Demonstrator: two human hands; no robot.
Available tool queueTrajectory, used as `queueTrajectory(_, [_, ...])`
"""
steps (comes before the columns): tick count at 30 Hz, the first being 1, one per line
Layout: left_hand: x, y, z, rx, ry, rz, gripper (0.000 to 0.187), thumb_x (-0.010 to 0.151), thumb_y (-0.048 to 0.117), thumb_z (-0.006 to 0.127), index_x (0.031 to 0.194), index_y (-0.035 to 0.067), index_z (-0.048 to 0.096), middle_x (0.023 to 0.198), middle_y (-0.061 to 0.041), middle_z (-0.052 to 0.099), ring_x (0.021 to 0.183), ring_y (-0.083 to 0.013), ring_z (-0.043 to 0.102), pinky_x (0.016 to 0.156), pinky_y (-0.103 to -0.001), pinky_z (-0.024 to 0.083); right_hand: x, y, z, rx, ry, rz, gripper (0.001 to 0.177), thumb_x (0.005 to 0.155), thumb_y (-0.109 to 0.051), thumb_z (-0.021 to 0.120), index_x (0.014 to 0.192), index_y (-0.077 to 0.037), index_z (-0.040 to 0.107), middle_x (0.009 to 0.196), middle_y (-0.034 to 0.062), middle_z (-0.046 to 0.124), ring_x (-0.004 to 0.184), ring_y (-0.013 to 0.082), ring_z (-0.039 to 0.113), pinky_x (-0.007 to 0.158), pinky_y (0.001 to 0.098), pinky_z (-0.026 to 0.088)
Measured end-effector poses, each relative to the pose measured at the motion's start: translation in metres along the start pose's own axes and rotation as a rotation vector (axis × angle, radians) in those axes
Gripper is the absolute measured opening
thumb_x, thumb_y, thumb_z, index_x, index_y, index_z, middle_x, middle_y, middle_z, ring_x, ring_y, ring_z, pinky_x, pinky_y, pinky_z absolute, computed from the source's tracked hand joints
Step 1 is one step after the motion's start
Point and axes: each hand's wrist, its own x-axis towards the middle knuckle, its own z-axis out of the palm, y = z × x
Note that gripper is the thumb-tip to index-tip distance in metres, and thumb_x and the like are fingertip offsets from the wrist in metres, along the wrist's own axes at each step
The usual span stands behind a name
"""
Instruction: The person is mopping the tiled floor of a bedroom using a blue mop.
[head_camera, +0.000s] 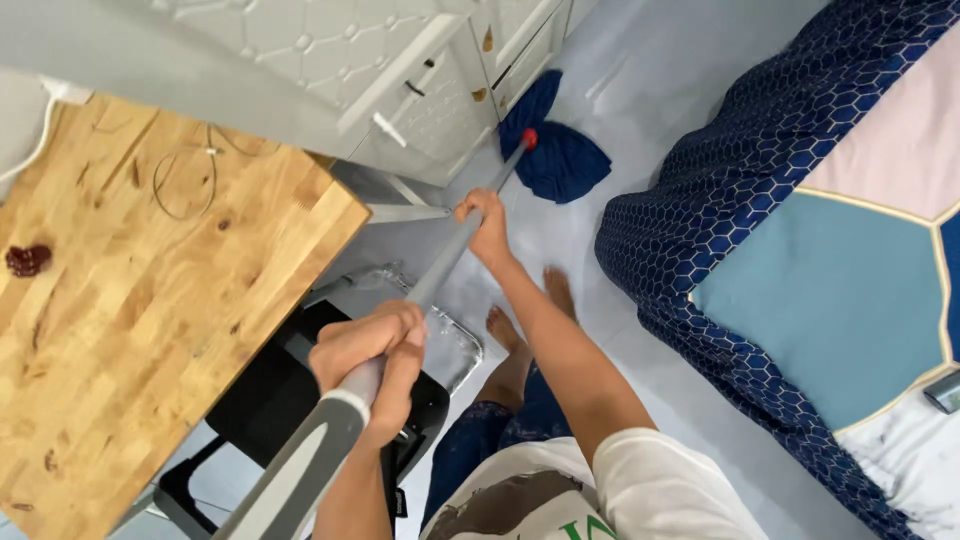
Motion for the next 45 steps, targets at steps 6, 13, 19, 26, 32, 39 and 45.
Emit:
queueTrajectory(6, [-0.036,0.048,-0.031,-0.021,0.161,-0.203,0.032,0.085,-0.009,0.054,0.058,-0.002,0.039,0.056,-0.005,0.045,0.052,-0.0142,0.046,0.061,-0.032,0.047,-0.099,-0.054,0.024,0.1,-0.114,0.018,0.012,0.071,-0.001,0.07,0.071,-0.005,0.058,0.073,0.0092,0.066,0.076,0.0264,0.063,0.072,0.0373,0.047])
queueTrajectory(13, [-0.06,0.061,-0.004,0.005,0.244,-0.213,0.034,0.087,-0.008,0.052,0.058,0.001,0.037,0.054,-0.004,0.042,0.051,-0.0145,0.042,0.064,-0.033,0.05,-0.127,-0.074,-0.018,0.095,-0.436,0.227,0.007,0.074,-0.004,0.07,0.081,-0.004,0.07,0.08,0.0114,0.069,0.082,0.0286,0.067,0.073,0.036,0.052])
queueTrajectory(19, [-0.091,0.036,0.049,-0.186,0.112,0.058,0.025,0.081,-0.01,0.05,0.062,0.0,0.038,0.058,-0.004,0.042,0.048,-0.0141,0.043,0.057,-0.033,0.052,-0.111,-0.025,-0.107,0.062,-0.322,-0.01,0.012,0.064,-0.004,0.07,0.075,-0.005,0.071,0.082,0.0111,0.072,0.085,0.0299,0.07,0.079,0.0368,0.054])
queueTrajectory(26, [-0.093,0.061,0.073,-0.077,0.057,0.136,0.02,0.076,-0.014,0.055,0.063,-0.004,0.044,0.057,-0.007,0.047,0.049,-0.0183,0.049,0.054,-0.035,0.049,-0.083,-0.034,-0.11,-0.037,-0.349,-0.128,0.017,0.07,-0.009,0.074,0.067,-0.004,0.058,0.069,0.0115,0.062,0.069,0.0307,0.061,0.071,0.0406,0.045])
queueTrajectory(32, [-0.074,0.06,0.068,-0.036,0.008,0.076,0.035,0.086,-0.008,0.058,0.06,0.002,0.038,0.056,-0.004,0.043,0.048,-0.0149,0.046,0.055,-0.032,0.05,-0.056,-0.047,-0.081,0.076,-0.366,-0.1,0.012,0.077,-0.009,0.072,0.072,-0.005,0.062,0.075,0.0121,0.067,0.078,0.0311,0.065,0.075,0.0405,0.049])
queueTrajectory(39, [-0.06,0.019,0.11,-0.002,-0.124,0.118,0.035,0.091,-0.001,0.063,0.061,0.002,0.045,0.061,-0.007,0.057,0.058,-0.0179,0.06,0.076,-0.042,0.058,-0.021,0.01,-0.125,0.06,-0.097,-0.144,0.019,0.09,-0.005,0.075,0.075,-0.007,0.063,0.079,0.0102,0.067,0.082,0.0305,0.066,0.078,0.0392,0.051])
queueTrajectory(45, [-0.055,-0.007,0.134,-0.144,0.086,0.077,0.037,0.101,0.001,0.06,0.066,0.0,0.048,0.073,-0.009,0.059,0.064,-0.0209,0.064,0.082,-0.041,0.058,-0.029,-0.008,-0.178,-0.174,0.134,-0.103,0.014,0.09,-0.003,0.071,0.091,-0.004,0.057,0.091,0.0143,0.063,0.094,0.0361,0.061,0.087,0.0409,0.048])
